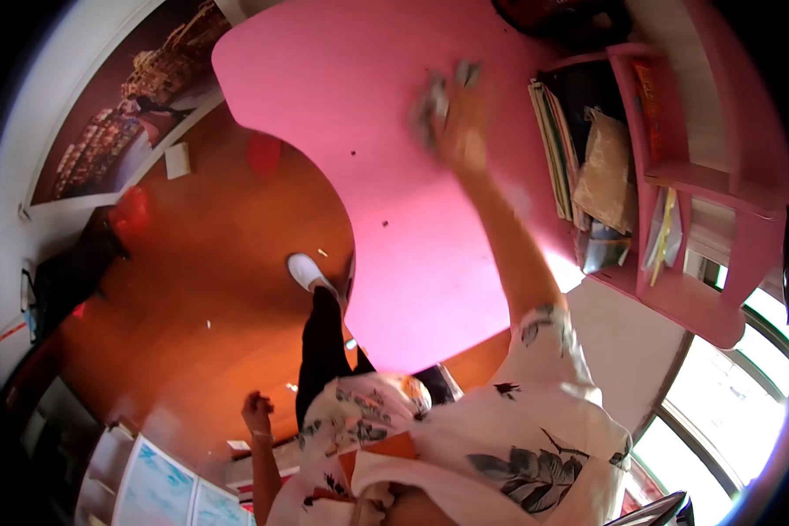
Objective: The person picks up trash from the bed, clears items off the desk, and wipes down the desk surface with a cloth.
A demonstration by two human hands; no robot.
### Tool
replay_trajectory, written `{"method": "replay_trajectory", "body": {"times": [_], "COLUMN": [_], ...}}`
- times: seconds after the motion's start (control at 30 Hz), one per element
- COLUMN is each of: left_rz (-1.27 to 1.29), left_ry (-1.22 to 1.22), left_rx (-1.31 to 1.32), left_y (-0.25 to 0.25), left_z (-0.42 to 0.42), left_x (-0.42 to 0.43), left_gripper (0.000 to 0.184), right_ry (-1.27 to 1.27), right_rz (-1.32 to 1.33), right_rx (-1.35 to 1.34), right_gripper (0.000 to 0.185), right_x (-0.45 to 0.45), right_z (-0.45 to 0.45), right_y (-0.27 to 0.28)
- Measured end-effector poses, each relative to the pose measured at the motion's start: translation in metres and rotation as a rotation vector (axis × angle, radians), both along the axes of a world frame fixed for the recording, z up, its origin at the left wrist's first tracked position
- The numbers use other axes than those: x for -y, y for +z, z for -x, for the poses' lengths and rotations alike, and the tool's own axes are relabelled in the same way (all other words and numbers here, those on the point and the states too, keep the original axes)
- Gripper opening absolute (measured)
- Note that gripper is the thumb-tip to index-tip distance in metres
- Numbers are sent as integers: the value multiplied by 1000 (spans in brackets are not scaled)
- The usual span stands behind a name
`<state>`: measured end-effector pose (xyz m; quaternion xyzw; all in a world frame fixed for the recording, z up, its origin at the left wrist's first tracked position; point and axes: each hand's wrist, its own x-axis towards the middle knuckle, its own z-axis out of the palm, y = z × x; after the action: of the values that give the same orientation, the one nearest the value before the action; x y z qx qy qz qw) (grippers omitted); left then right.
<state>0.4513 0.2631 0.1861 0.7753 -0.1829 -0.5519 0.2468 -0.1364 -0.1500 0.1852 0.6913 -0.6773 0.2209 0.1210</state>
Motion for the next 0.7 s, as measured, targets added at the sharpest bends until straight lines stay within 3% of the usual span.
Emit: {"method": "replay_trajectory", "body": {"times": [0.03,0.07,0.1,0.2,0.23,0.3,0.37,0.43,0.5,0.53,0.6,0.67,0.7], "left_rz": [-8,-29,-55,-76,-75,-39,-46,-67,-51,-41,-20,5,23], "left_ry": [6,12,10,11,-2,-27,-49,-71,-114,-160,-159,-172,-147], "left_rx": [-6,-5,1,11,20,17,41,31,24,21,31,43,13], "left_y": [4,3,7,16,17,22,21,18,6,5,7,12,13], "left_z": [7,13,13,28,31,32,37,38,39,44,54,60,65], "left_x": [4,16,24,34,33,26,20,17,14,14,21,27,29], "left_gripper": [19,21,23,23,23,23,22,21,21,22,22,22,22], "right_ry": [-29,-73,72,548,682,398,255,-133,-291,-278,-208,168,222], "right_rz": [-313,-507,-653,-538,-614,-82,-172,-168,-94,-85,-54,-91,-66], "right_rx": [187,151,-20,-75,-115,-960,-125,-56,-241,-241,239,-103,43], "right_gripper": [55,63,71,75,67,59,51,43,41,41,34,33,32], "right_x": [-54,-112,-169,-289,-284,-248,-208,-145,-102,-94,-83,-88,-87], "right_z": [-25,-54,-71,-83,-62,-10,52,79,83,71,34,-2,-19], "right_y": [9,21,25,41,38,18,-9,28,36,36,31,29,26]}}
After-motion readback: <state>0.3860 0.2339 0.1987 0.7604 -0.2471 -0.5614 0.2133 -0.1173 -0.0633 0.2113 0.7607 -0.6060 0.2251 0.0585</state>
